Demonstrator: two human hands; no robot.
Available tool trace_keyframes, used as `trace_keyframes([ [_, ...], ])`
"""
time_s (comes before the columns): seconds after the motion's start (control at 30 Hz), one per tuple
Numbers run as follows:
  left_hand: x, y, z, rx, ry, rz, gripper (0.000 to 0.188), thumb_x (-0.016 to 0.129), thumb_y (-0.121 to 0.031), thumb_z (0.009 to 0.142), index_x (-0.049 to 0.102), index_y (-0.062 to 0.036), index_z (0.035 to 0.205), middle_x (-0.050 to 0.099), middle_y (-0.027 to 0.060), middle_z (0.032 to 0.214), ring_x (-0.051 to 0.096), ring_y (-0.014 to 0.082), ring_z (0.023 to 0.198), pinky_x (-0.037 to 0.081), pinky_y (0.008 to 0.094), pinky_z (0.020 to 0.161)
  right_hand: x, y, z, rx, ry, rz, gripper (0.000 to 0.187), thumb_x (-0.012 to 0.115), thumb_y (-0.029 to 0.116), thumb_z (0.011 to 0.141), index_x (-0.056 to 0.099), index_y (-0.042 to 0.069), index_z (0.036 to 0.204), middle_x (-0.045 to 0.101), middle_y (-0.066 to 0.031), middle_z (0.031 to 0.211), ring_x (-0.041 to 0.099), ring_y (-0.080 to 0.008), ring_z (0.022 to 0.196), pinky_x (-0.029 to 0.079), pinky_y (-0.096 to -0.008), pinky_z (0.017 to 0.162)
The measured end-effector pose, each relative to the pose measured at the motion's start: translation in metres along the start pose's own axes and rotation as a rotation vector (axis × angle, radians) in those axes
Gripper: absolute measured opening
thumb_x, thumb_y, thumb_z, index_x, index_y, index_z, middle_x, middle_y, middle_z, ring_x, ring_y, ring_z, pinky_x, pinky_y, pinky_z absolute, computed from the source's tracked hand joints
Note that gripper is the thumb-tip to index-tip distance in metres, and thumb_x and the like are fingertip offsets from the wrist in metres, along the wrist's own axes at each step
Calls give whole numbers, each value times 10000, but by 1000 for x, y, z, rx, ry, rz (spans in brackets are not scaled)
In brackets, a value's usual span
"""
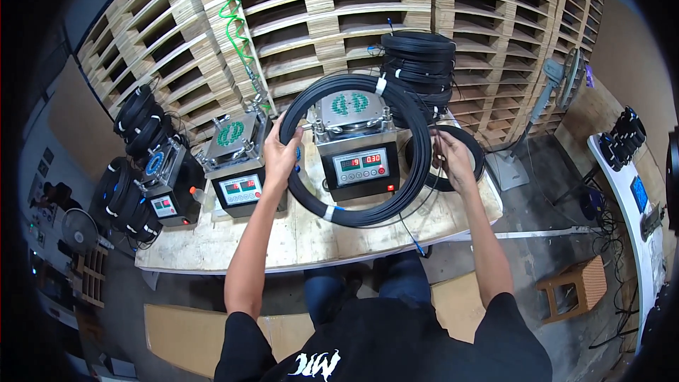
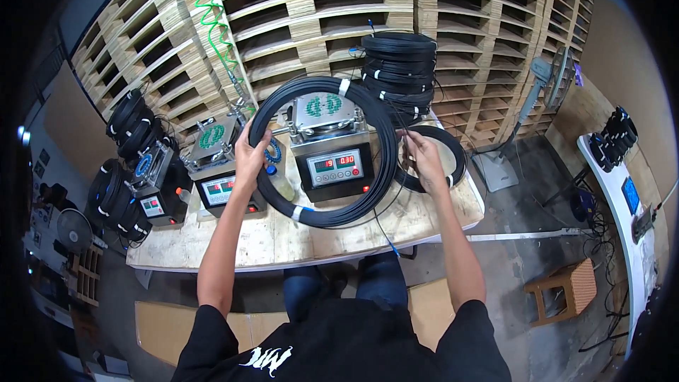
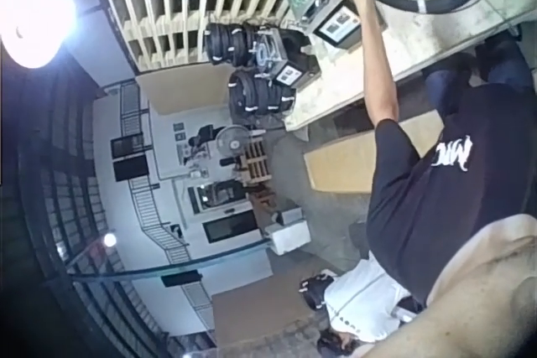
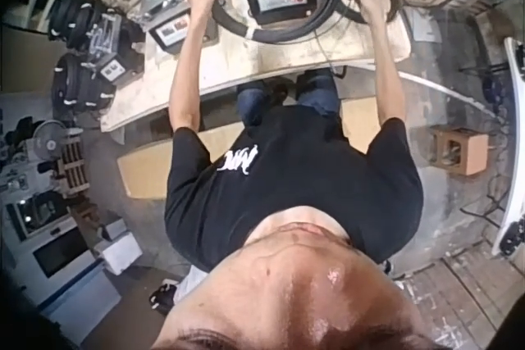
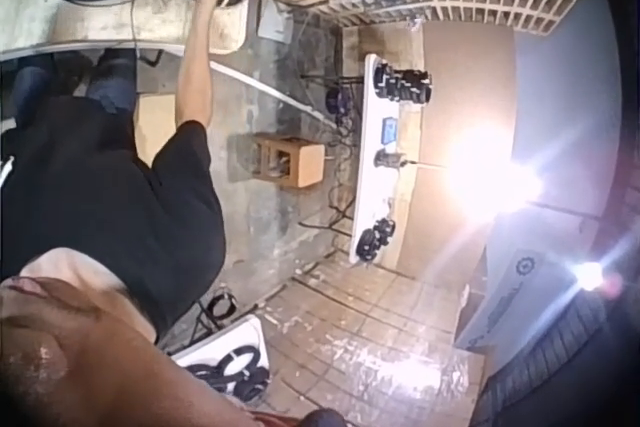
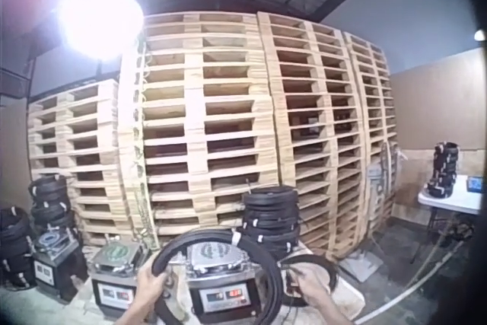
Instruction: Polishing the tips of fiber optic cables using a specialized high-speed polishing machine.
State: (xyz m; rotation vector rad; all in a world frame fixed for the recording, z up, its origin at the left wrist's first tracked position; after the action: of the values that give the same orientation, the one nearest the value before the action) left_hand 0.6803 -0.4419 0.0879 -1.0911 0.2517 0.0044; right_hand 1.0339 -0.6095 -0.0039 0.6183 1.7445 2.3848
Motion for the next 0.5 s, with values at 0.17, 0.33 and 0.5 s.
trace_keyframes([
  [0.17,5,1,12,-99,-26,-80,477,719,-156,908,592,-96,1364,625,-34,829,449,36,524,364,248,453,35,10,23,54,-75,155,541,406,511,1057,585,38,1249,709,-71,1064,635,-93,779,493,-199,656],
  [0.33,-7,11,33,-115,-13,-111,440,709,-208,933,589,-85,1338,637,-12,876,452,39,516,380,251,445,66,57,35,153,102,167,629,528,620,967,592,44,1212,695,-43,857,626,-83,658,492,-189,575],
  [0.5,5,30,35,-261,100,-115,453,682,-358,963,577,-78,1303,572,-18,780,482,77,491,422,279,424,62,38,76,-80,25,-325,415,646,461,962,637,51,1022,664,-33,764,614,-80,654,474,-232,592],
])
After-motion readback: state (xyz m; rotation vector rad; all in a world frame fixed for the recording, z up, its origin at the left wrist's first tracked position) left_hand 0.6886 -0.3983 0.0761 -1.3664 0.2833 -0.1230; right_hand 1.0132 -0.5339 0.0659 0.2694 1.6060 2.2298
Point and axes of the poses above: each hand's wrist, its own z-axis towards the middle knuckle, its own x-axis out of the palm, y = z × x, the point moved 6 cm from there along z, towards the middle knuckle
